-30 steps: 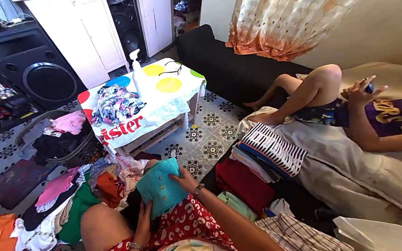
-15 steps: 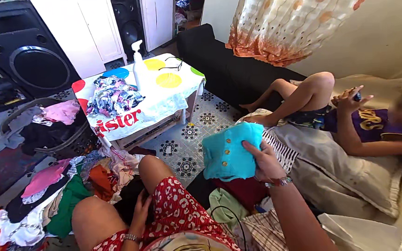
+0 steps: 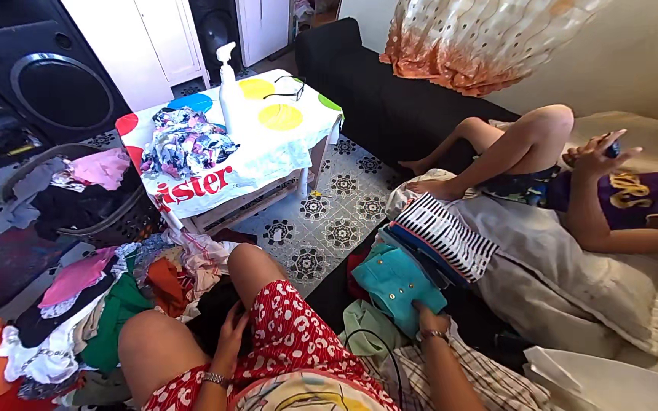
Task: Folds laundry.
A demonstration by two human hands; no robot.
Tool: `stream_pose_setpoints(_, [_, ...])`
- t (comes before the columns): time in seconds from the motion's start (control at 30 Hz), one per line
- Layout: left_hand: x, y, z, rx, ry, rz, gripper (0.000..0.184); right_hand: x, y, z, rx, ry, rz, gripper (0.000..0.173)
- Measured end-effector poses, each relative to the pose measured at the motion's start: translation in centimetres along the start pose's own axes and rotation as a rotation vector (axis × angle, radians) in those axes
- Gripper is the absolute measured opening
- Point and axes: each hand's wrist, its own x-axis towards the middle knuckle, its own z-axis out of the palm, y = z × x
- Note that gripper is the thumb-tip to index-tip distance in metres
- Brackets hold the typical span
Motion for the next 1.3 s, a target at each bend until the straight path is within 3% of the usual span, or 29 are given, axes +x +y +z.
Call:
stream_pose_setpoints(0.07, [0.0, 0.0, 0.1, 0.014, 0.006, 0.004, 0.052, -0.8, -1.4, -0.2, -0.223, 0.086, -0.187, 0.087])
stream_pose_setpoints(0.1, [0.1, 0.0, 0.1, 0.016, 0.006, -0.002, 0.052, -1.3, -2.0, -0.3, -0.346, 0.131, -0.306, 0.087])
stream_pose_setpoints(0.2, [0.2, -0.3, 0.0, 0.013, 0.008, -0.003, 0.052, -2.5, -2.1, 0.3, -0.564, 0.243, -0.828, 0.066])
stream_pose_setpoints(0.27, [0.3, -0.5, 0.0, 0.009, -0.002, 0.013, 0.053, -2.3, -1.5, 1.5, -0.599, 0.146, -1.113, 0.057])
stream_pose_setpoints(0.3, [0.3, -0.4, 0.0, 0.010, -0.009, 0.020, 0.053, -2.2, -0.9, 2.3, -0.643, 0.071, -1.161, 0.058])
stream_pose_setpoints(0.4, [-0.1, -0.1, 0.0, 0.022, -0.012, 0.025, 0.052, -1.9, 0.4, 4.1, -0.894, -0.321, -0.886, 0.059])
stream_pose_setpoints(0.53, [-0.2, 0.0, -0.6, -0.008, -0.012, 0.019, 0.051, -2.8, -2.4, 5.4, -0.986, -0.378, -0.745, 0.060])
stream_pose_setpoints(0.6, [-0.3, 0.7, -1.0, 0.004, -0.010, -0.013, 0.052, -4.5, -4.3, 5.8, -0.923, -0.364, -0.862, 0.059])
stream_pose_setpoints(0.67, [-0.3, 2.4, -2.0, 0.062, -0.021, -0.032, 0.050, -6.6, -5.6, 7.1, -0.750, -0.397, -1.101, 0.057])
stream_pose_setpoints(0.73, [-0.1, 4.4, -3.7, 0.165, -0.041, 0.012, 0.045, -10.1, -7.2, 9.5, -0.598, -0.579, -1.243, 0.049])
stream_pose_setpoints(0.8, [0.2, 6.3, -6.3, 0.297, -0.023, 0.111, 0.039, -14.6, -8.4, 12.4, -0.528, -0.859, -1.262, 0.047])
stream_pose_setpoints(0.87, [0.6, 8.1, -9.3, 0.465, 0.061, 0.206, 0.036, -19.0, -8.9, 15.7, -0.563, -1.089, -1.282, 0.050])
stream_pose_setpoints(0.93, [1.1, 9.7, -12.6, 0.717, 0.165, 0.219, 0.037, -22.5, -9.1, 19.1, -0.741, -1.197, -1.304, 0.056])
stream_pose_setpoints(1.07, [3.5, 10.2, -19.4, 0.910, 0.266, 0.136, 0.036, -27.3, -10.9, 24.1, -1.181, -1.179, -1.329, 0.054])
stream_pose_setpoints(1.3, [9.0, 9.1, -26.9, 0.951, 0.424, -0.111, 0.036, -29.2, -10.6, 27.3, -1.332, -1.068, -1.360, 0.046])
